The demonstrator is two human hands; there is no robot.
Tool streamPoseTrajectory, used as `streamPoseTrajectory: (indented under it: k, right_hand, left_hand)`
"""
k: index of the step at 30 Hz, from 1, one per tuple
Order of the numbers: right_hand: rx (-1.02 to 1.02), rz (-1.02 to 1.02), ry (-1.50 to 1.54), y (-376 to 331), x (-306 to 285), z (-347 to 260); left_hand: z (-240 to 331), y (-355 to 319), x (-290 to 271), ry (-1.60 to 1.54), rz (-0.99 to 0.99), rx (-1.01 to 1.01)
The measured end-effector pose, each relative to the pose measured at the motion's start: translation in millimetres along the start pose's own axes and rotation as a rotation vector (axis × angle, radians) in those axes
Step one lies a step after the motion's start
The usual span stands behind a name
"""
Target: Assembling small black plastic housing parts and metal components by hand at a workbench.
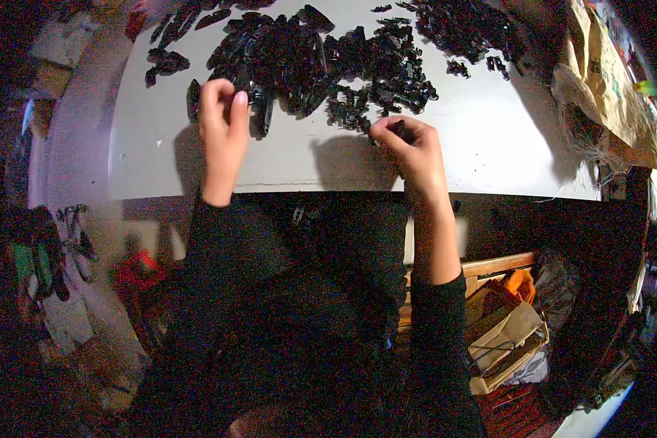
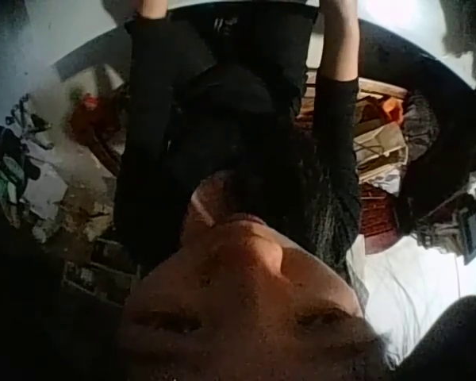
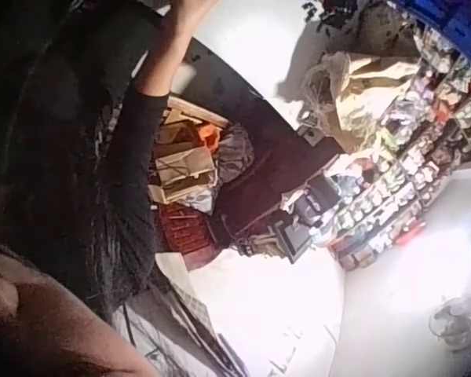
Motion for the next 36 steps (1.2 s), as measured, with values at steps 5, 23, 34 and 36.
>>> streamPoseTrajectory:
  k: [5, 23, 34, 36]
  right_hand:
    - [0.128, -0.166, 0.281, -25, 18, 4]
    - [-0.173, 0.007, 0.291, -53, 65, -12]
    - [-0.3, -0.346, -0.211, -67, 51, 26]
    - [-0.279, -0.044, -0.335, -47, 33, 9]
  left_hand:
    - [34, -45, 19, -1.077, -0.336, -0.701]
    - [77, -80, 12, -0.744, -0.668, -0.313]
    - [20, -57, -2, 0.176, -0.398, 0.149]
    - [16, -42, 5, 0.33, -0.366, 0.167]
Point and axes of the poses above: each hand's wrist, its own y-axis towards the middle knuckle, its own x-axis out of the palm, z = x × y, the point moved 4 cm from there along y, towards the middle knuckle, and after that the axes turned 3 degrees about y, right-handed, at the moved point
